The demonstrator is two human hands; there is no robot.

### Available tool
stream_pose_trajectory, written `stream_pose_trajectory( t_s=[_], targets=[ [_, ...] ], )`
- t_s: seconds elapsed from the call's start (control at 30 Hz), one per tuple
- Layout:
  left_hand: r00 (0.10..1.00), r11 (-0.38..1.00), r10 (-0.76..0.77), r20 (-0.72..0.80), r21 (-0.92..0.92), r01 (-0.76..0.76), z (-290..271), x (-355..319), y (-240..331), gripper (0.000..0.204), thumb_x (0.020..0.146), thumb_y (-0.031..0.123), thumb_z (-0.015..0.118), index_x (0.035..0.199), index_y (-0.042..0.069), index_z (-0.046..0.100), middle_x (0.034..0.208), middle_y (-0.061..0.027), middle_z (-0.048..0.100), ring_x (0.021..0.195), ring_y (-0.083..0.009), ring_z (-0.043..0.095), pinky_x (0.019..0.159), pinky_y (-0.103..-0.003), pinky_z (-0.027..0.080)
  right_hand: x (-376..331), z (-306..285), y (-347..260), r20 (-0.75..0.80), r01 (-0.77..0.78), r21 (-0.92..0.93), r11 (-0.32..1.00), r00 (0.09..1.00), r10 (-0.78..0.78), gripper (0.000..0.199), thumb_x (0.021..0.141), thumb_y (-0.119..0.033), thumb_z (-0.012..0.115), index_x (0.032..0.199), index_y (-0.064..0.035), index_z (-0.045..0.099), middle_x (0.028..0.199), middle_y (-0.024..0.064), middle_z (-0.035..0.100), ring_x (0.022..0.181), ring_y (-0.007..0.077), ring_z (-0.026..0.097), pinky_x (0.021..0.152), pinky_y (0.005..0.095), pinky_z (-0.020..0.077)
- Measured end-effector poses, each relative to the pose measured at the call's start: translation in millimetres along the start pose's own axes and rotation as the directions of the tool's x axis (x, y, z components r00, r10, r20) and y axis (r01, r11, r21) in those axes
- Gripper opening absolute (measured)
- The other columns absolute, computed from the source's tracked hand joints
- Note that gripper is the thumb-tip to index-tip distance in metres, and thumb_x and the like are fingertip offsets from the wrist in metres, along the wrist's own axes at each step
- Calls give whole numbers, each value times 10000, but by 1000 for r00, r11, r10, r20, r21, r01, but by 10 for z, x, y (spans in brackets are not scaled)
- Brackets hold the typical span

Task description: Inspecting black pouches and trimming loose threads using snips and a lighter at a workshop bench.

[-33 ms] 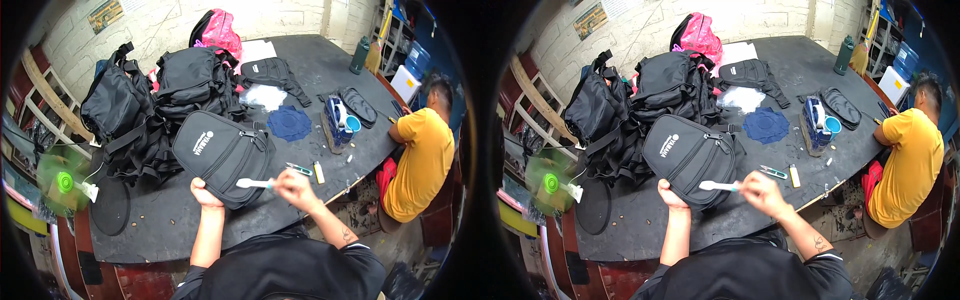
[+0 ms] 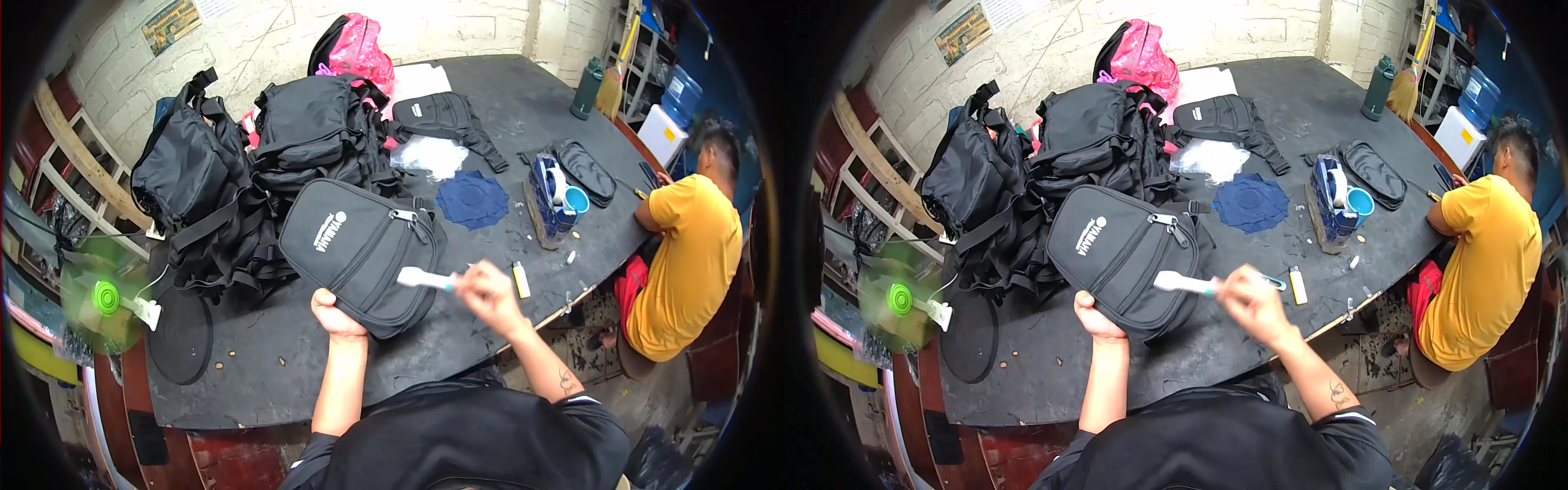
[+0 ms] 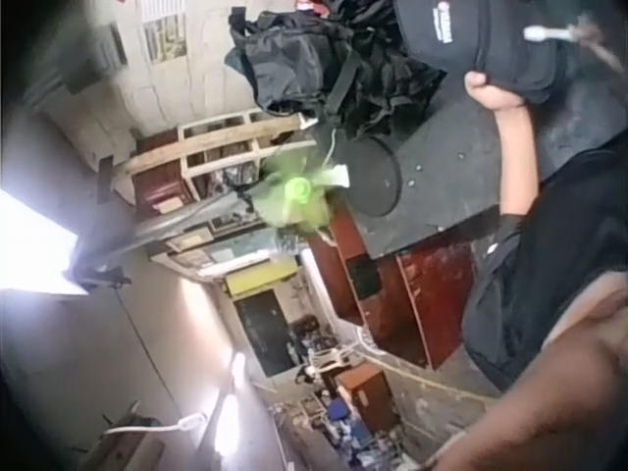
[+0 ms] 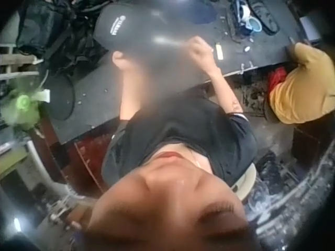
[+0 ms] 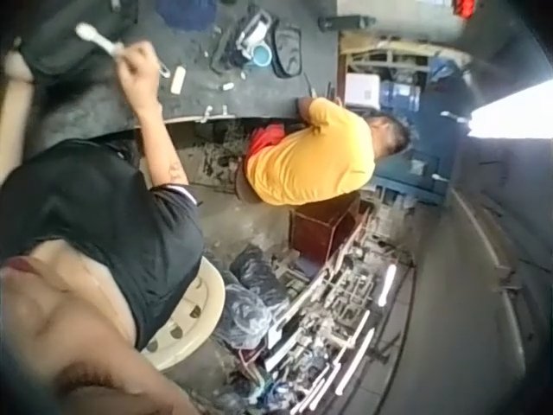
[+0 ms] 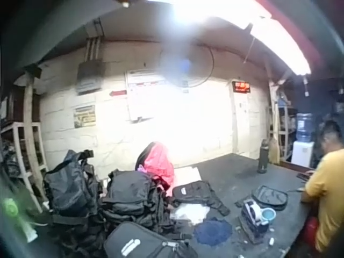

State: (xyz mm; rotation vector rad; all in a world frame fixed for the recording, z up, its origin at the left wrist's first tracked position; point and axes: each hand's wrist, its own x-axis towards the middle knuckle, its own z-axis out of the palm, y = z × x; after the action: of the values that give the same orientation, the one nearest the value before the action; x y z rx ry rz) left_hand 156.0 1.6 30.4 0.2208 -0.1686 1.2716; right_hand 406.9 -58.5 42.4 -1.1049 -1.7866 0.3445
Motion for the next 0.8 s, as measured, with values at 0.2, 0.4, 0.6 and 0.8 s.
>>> stream_pose_trajectory(
  t_s=[0.2,0.4,0.6,0.8],
  targets=[
    [998,999,-52,33,-4,52,107,11,37,752,557,167,457,1272,-62,423,1291,-245,471,1174,-429,459,1019,-542,352,-53,92,-154,82,-19,139,990,997,7,144,748,17,649,882,-29,676,773,55,557,663,138,538,568,261,432],
    [999,997,-20,-44,77,23,137,81,18,680,593,141,457,1234,-87,450,1237,-249,513,1139,-421,488,1006,-529,374,-42,190,-205,50,-49,129,990,998,43,40,764,-28,654,802,-27,642,774,63,563,655,189,556,562,280,446],
    [985,958,-111,-134,249,142,278,139,27,601,607,33,434,1185,-127,464,1176,-245,551,1077,-384,545,970,-472,435,-302,-135,787,-450,-421,-262,868,849,276,247,796,-16,613,1027,-97,643,868,81,569,790,222,567,628,317,476],
    [971,932,-165,-171,297,211,255,237,13,584,607,-5,441,1176,-139,464,1162,-238,555,1064,-364,556,953,-435,454,-207,-176,493,-288,-136,-458,879,958,-2,515,649,-196,752,1133,-112,597,1128,100,516,1064,297,470,914,404,349]
  ],
)
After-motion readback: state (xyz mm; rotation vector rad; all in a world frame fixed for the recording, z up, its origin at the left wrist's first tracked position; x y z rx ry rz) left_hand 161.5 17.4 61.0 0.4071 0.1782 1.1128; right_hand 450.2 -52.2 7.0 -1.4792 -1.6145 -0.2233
